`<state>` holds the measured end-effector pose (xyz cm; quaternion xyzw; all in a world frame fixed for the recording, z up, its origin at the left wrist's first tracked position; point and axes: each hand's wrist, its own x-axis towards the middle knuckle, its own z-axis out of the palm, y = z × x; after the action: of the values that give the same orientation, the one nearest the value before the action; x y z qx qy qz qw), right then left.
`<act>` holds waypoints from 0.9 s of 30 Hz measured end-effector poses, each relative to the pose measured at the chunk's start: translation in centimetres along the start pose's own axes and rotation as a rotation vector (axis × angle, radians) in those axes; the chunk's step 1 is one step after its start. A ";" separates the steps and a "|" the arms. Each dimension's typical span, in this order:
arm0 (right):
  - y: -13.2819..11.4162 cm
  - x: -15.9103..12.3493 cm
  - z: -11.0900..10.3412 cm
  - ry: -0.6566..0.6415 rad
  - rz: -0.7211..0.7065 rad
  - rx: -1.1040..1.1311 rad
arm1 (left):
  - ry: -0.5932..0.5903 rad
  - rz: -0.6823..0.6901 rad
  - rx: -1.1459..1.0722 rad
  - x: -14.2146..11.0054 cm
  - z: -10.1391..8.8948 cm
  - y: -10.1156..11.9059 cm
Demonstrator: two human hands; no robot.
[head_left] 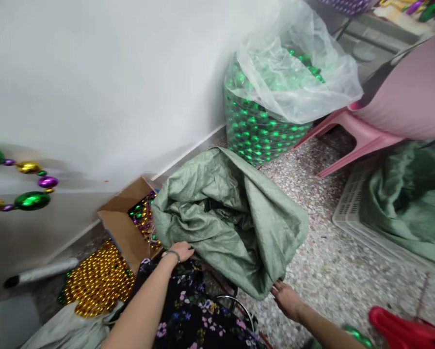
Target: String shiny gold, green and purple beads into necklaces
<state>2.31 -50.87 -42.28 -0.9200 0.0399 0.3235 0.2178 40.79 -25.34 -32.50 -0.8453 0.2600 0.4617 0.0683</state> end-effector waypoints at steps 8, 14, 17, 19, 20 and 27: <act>7.0 2.2 -9.9 0.453 0.632 0.160 | 0.109 0.150 0.099 -1.5 0.0 7.2; 8.2 8.4 -13.8 0.583 0.780 0.167 | -0.058 0.236 0.190 -2.0 4.6 12.3; 8.6 8.4 -14.3 0.581 0.813 0.198 | -0.129 0.210 0.240 -1.7 5.3 11.7; 9.8 7.7 -14.9 0.592 0.851 0.228 | -0.152 0.203 0.266 -1.6 5.4 11.2; 10.6 7.3 -15.3 0.601 0.875 0.245 | -0.156 0.205 0.275 -1.6 5.5 11.1; 14.0 6.2 -17.6 0.682 1.040 0.354 | -0.176 0.221 0.334 -0.8 6.2 10.8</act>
<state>14.39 -70.57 -39.11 -0.7818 0.6002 0.0646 0.1561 30.41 -32.04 -33.96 -0.7449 0.4173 0.4889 0.1789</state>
